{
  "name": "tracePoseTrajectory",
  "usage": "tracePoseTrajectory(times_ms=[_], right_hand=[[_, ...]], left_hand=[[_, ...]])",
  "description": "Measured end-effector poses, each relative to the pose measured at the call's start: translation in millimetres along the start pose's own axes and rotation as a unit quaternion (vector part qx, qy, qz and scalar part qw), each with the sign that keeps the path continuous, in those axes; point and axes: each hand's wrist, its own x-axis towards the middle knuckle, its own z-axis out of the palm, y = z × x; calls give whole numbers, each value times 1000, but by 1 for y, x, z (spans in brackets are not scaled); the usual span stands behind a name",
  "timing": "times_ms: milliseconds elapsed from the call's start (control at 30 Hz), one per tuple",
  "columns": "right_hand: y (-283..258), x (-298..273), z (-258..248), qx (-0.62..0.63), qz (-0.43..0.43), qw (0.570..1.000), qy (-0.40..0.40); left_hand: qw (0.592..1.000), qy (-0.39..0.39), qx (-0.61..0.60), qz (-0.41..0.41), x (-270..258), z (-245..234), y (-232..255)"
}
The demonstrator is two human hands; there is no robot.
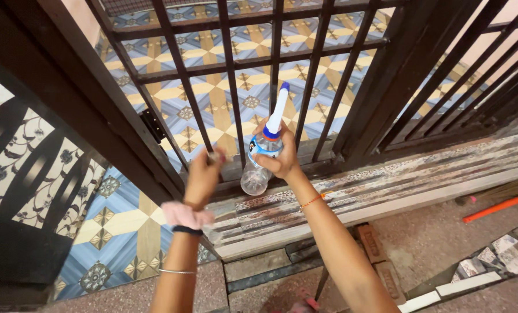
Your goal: The person wipes the bars and frame of a metal door grill using a small cloth while holding a spray bottle in the other hand.
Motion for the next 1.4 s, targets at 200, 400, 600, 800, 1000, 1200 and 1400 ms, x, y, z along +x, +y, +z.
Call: tracePoseTrajectory(times_ms=[200, 400, 600, 800, 1000, 1200, 1400], right_hand=[[-3, 4, 2, -6, -18, 1000, 1], [-5, 4, 2, -6, -31, 1000, -4], [-4, 2, 2, -20, -34, 999, 2], [-5, 0, 3, -10, -25, 1000, 1], [0, 4, 3, -5, -48, 999, 2], [-3, 1, 1, 3, -22, 1000, -6], [-4, 3, 1, -30, -33, 999, -13]], left_hand=[[963, 123, -82, 224, 10, -31, 113], [963, 176, -10, 203, -24, 3, 70], [976, 168, 23, 136, -23, 23, 16], [972, 171, -6, 160, -59, 34, -22], [940, 305, 40, 148, -102, 15, -10], [922, 229, 216, 228, -65, 23, -37], [935, 146, 281, 161, -72, 40, -43]])
